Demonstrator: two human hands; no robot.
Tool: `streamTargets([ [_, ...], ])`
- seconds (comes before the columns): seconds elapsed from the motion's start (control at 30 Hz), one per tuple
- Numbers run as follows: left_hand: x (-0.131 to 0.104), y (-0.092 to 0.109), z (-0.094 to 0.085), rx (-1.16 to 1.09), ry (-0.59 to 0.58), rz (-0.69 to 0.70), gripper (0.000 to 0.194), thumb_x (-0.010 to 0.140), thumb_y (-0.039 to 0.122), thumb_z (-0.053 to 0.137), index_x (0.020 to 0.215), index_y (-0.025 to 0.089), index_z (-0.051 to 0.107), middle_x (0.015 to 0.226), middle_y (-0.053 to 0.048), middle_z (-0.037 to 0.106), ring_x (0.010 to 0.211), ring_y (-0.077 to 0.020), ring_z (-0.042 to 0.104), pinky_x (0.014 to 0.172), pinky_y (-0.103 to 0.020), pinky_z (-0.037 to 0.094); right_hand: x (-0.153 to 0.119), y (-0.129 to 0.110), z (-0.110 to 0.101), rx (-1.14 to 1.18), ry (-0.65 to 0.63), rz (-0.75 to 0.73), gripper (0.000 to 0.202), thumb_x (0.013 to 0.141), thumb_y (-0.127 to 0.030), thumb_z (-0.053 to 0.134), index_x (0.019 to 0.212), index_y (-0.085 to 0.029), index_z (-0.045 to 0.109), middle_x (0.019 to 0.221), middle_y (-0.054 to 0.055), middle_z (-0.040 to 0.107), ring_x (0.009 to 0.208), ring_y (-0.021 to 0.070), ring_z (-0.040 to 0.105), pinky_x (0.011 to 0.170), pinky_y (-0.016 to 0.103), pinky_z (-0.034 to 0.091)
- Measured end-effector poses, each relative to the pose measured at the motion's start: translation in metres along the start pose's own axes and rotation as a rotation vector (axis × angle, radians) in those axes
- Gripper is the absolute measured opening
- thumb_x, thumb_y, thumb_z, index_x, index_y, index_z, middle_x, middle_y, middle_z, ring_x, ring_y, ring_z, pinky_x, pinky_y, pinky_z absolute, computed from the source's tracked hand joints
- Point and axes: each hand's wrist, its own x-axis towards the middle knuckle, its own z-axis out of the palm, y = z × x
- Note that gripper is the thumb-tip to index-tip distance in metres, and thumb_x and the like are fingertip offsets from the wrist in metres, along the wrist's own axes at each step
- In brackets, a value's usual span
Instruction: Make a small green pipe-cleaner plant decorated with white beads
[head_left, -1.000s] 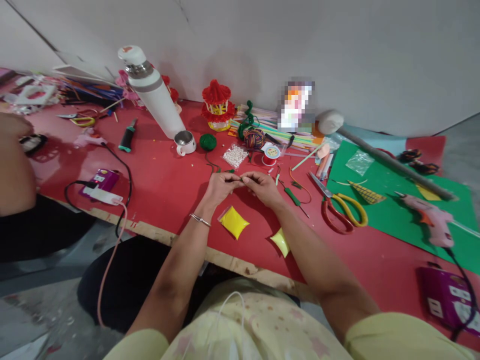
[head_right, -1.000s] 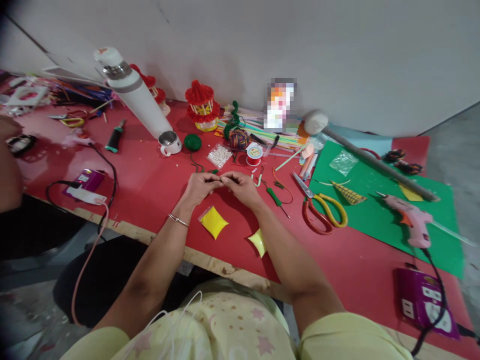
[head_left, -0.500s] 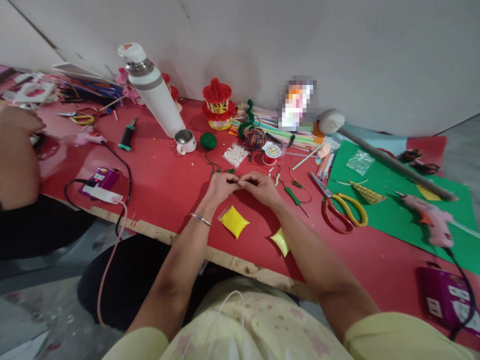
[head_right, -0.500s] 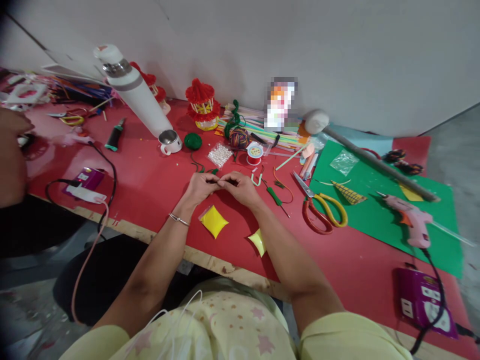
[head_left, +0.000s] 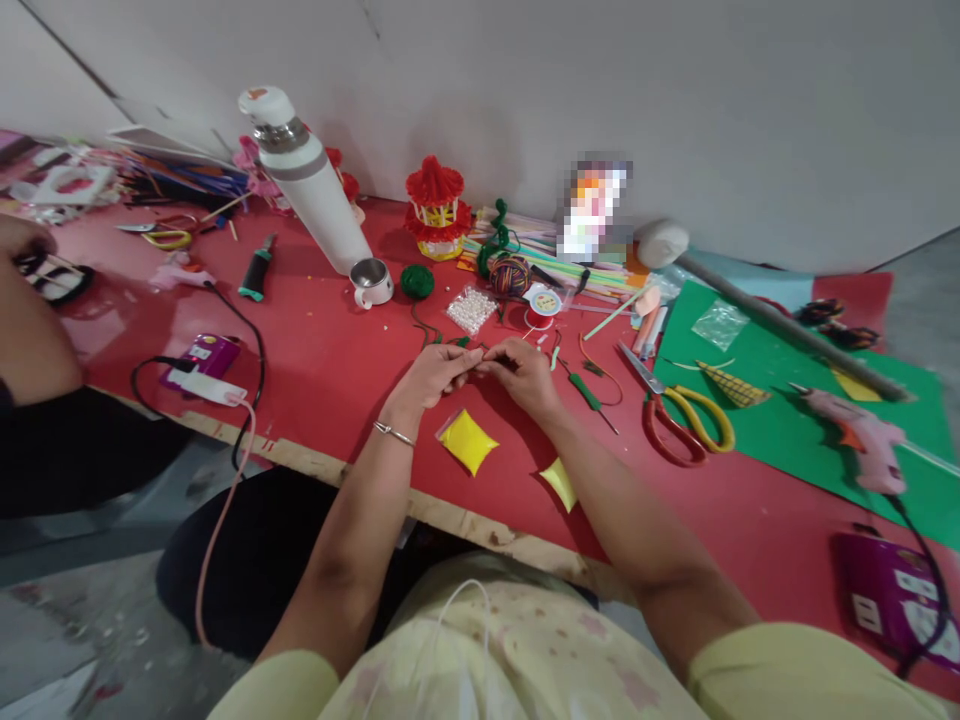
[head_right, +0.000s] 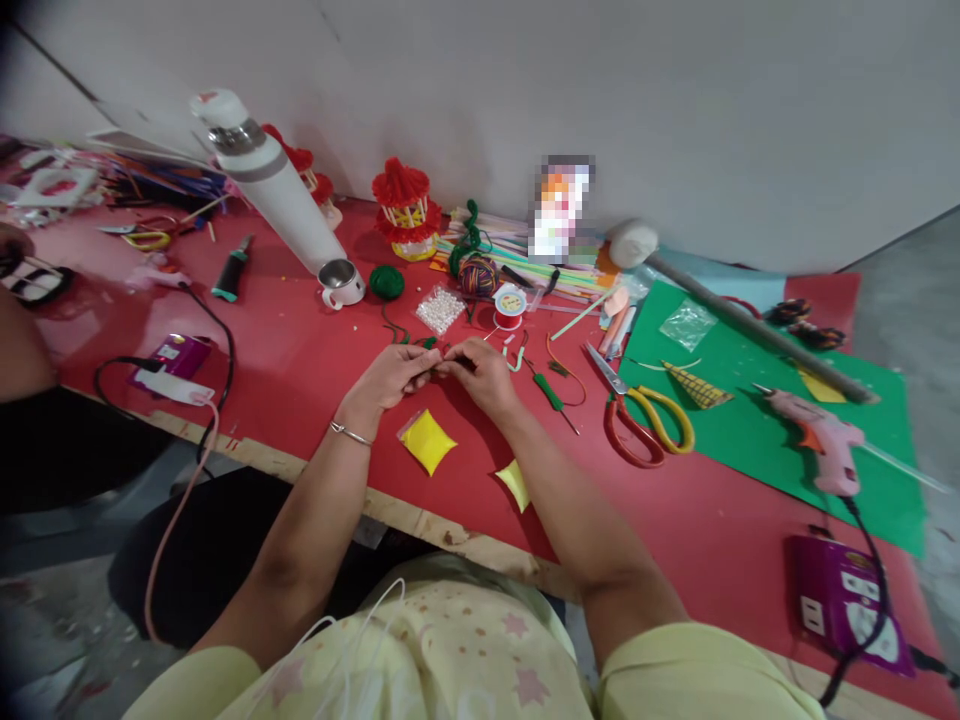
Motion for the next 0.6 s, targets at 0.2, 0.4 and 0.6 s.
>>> streamTargets([
  [0.2,0.0001,0.0034,-0.0051,-0.105,-0.059,-0.122,0.041,0.064,0.045,0.091,0.075,0.011,0.071,0.062,-0.002,0.062,0.044,-0.0021,0.037,0.041,-0.021,0.013,-0.0023,0.0023,0.0002,-0.053,-0.026,-0.141,0.017,0.089,-0.039,0.075,0.093,-0.023,0.075,0.087,0.004,0.070,0.082,0.0185,0.065,0.076,0.032,0.051],
  [0.4,0.0000,0.0012,-0.0071,-0.202,-0.055,-0.106,0.036,0.062,0.036,0.092,0.073,0.013,0.067,0.051,0.005,0.048,0.042,-0.0024,0.033,0.040,-0.020,0.016,-0.0024,0.0005,-0.0003,0.012,-0.029,-0.092,0.029,0.081,-0.040,0.084,0.102,-0.023,0.076,0.095,0.005,0.074,0.087,0.0198,0.069,0.077,0.033,0.054],
  [0.6,0.0005,-0.0003,-0.0023,-0.147,0.013,-0.076,0.028,0.074,0.034,0.084,0.075,0.014,0.066,0.054,0.004,0.052,0.042,-0.0025,0.034,0.040,-0.019,0.017,-0.0001,0.0020,-0.0005,0.033,-0.026,-0.091,0.014,0.087,-0.033,0.077,0.099,-0.025,0.078,0.093,0.004,0.074,0.088,0.0195,0.069,0.082,0.036,0.054],
])
